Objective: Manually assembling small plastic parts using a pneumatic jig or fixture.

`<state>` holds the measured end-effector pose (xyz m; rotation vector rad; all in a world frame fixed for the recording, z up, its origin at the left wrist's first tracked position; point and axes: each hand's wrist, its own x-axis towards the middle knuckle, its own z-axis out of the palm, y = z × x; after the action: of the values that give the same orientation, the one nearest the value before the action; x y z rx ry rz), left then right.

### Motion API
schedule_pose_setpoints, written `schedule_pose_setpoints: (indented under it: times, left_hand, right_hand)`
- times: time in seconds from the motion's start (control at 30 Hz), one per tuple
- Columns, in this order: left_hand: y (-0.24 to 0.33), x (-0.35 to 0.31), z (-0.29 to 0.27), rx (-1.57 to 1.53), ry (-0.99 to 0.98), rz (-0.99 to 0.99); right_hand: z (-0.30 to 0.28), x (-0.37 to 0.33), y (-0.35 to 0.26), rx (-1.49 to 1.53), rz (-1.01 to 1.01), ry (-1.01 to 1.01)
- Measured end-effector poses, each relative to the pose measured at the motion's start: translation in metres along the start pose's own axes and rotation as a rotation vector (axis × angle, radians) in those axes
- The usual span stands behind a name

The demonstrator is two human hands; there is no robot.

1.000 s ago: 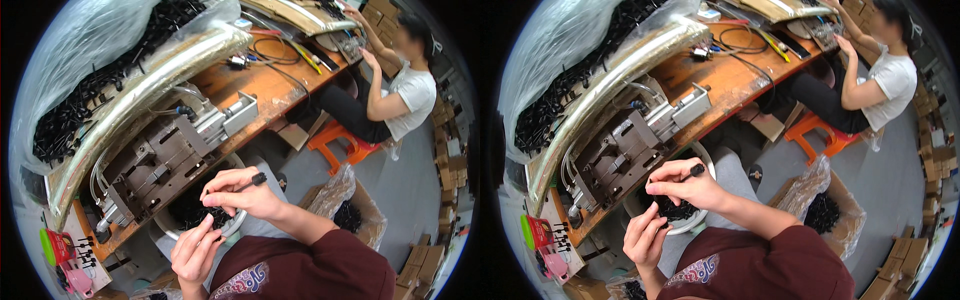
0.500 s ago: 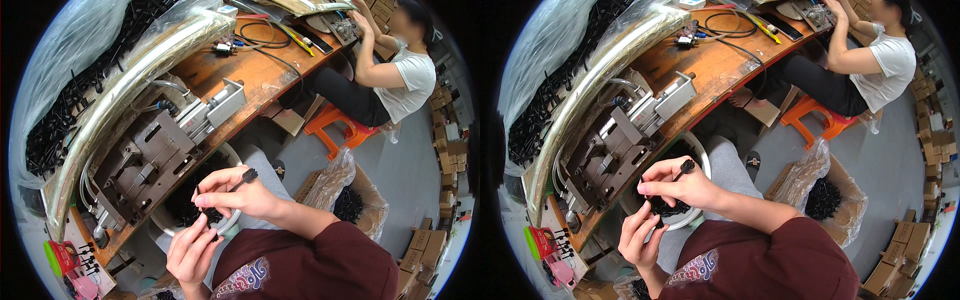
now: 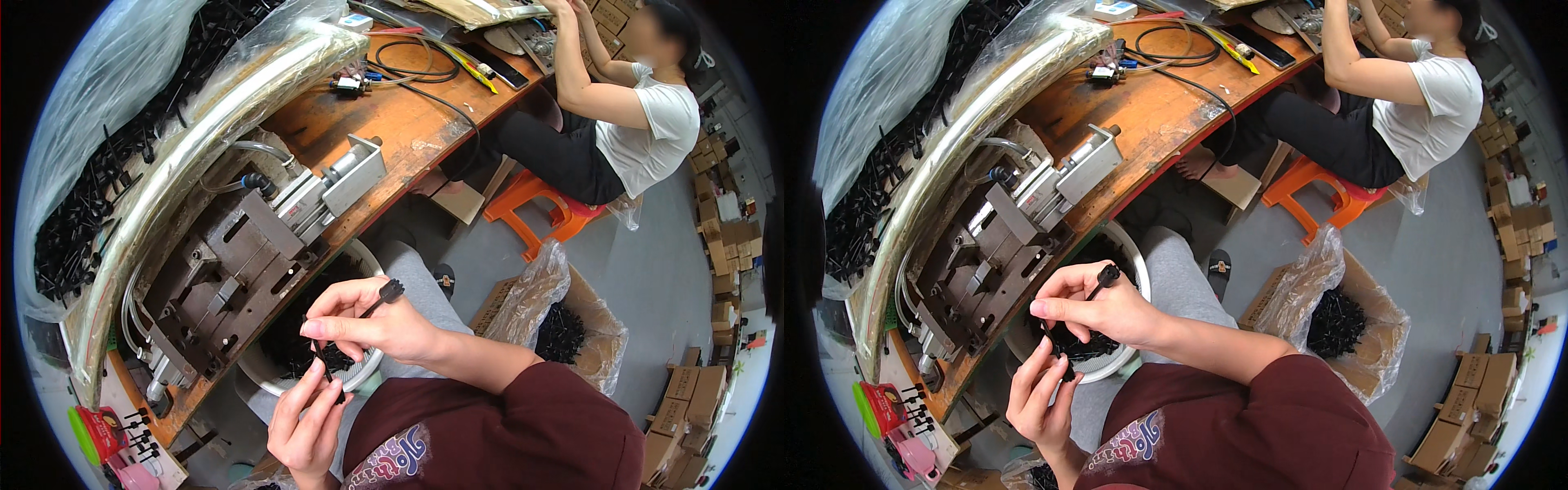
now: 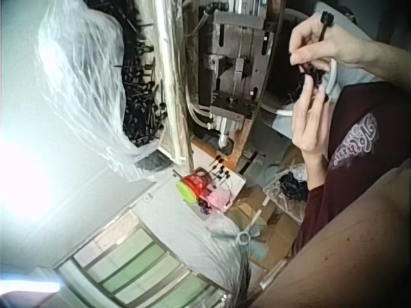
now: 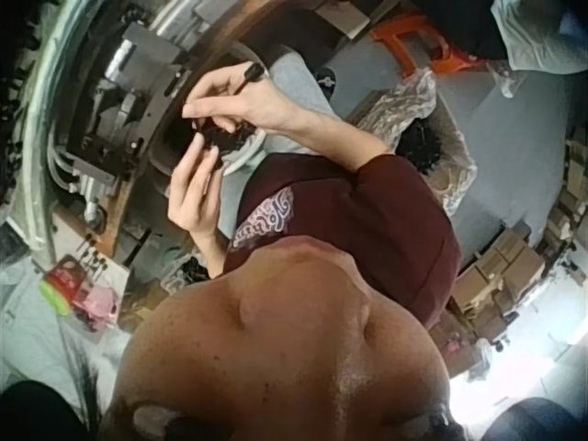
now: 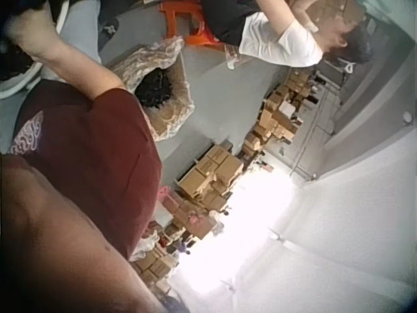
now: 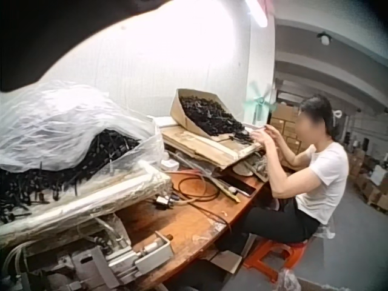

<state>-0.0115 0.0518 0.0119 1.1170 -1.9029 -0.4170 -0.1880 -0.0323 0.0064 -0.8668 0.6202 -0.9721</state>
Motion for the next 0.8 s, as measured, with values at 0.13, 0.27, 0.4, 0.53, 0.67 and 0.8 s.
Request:
schedule_pose_setpoints:
  times: [0.13, 0.27, 0.4, 0.53, 0.67, 0.8]
  left_hand:
    - [0.001, 0.001, -0.001, 0.033, 0.000, 0.012]
    - [0.002, 0.001, -0.003, 0.046, 0.002, 0.013]
    - [0.002, 0.000, -0.007, 0.061, 0.009, 0.008]
    - [0.002, 0.000, -0.007, 0.077, 0.062, 0.017]
    - [0.000, 0.001, -0.010, 0.071, 0.060, 0.036]
    - [0.002, 0.001, -0.012, 0.093, 0.053, 0.025]
  right_hand:
    - [0.002, 0.002, 0.005, 0.042, -0.033, -0.026]
    - [0.004, 0.002, 0.005, 0.051, -0.038, -0.049]
    - [0.007, 0.001, 0.012, -0.040, -0.140, -0.033]
    - [0.011, 0.001, 0.009, -0.044, -0.129, -0.017]
    - [0.014, 0.005, 0.007, 0.011, -0.069, -0.018]
    - [0.014, 0.006, 0.010, -0.058, -0.150, -0.051]
